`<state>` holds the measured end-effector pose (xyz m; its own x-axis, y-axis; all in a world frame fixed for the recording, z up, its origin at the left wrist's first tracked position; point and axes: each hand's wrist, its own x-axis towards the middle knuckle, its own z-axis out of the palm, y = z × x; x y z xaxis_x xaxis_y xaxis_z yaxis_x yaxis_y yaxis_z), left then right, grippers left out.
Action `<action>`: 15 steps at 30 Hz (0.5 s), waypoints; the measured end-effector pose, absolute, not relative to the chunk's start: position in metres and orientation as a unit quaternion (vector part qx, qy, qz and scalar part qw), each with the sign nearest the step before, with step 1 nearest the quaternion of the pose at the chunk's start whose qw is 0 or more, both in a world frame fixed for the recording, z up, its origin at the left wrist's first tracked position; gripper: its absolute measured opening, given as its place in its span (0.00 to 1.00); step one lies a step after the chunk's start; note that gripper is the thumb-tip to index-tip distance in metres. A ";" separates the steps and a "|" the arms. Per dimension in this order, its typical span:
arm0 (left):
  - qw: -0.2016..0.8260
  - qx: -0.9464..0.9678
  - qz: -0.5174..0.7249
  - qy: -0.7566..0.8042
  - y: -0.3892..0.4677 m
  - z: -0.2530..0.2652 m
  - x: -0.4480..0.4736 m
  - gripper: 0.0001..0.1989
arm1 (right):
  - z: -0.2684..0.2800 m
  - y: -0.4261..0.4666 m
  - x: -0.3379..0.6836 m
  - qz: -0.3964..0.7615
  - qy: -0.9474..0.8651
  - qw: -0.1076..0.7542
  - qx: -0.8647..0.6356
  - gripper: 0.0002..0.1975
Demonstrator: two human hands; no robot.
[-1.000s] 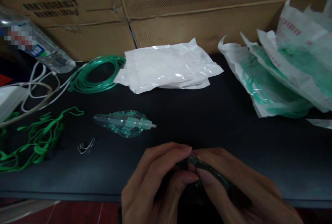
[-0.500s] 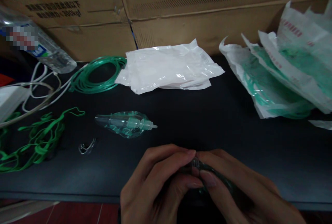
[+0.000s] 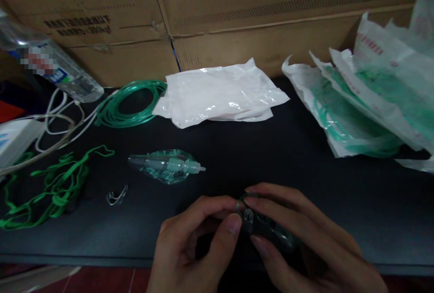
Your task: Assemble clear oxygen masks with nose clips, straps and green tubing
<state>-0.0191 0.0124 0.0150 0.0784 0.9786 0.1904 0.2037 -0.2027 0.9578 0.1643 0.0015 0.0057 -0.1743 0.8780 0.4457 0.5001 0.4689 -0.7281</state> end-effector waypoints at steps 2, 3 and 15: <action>0.405 0.606 0.489 0.479 0.013 0.017 -0.021 0.18 | 0.006 0.001 0.168 0.208 -0.755 0.427 -0.452 0.19; 0.401 0.603 0.493 0.482 0.013 0.017 -0.022 0.18 | 0.006 0.001 0.169 0.201 -0.766 0.420 -0.444 0.20; 0.525 0.577 0.427 0.458 0.022 0.012 -0.035 0.17 | 0.000 0.002 0.176 0.193 -0.800 0.367 -0.434 0.23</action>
<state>-0.0346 0.0220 0.0123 0.2158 0.9764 0.0105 0.0809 -0.0286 0.9963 0.1760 0.0022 -0.0003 -0.3543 0.8358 0.4195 0.5525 0.5490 -0.6272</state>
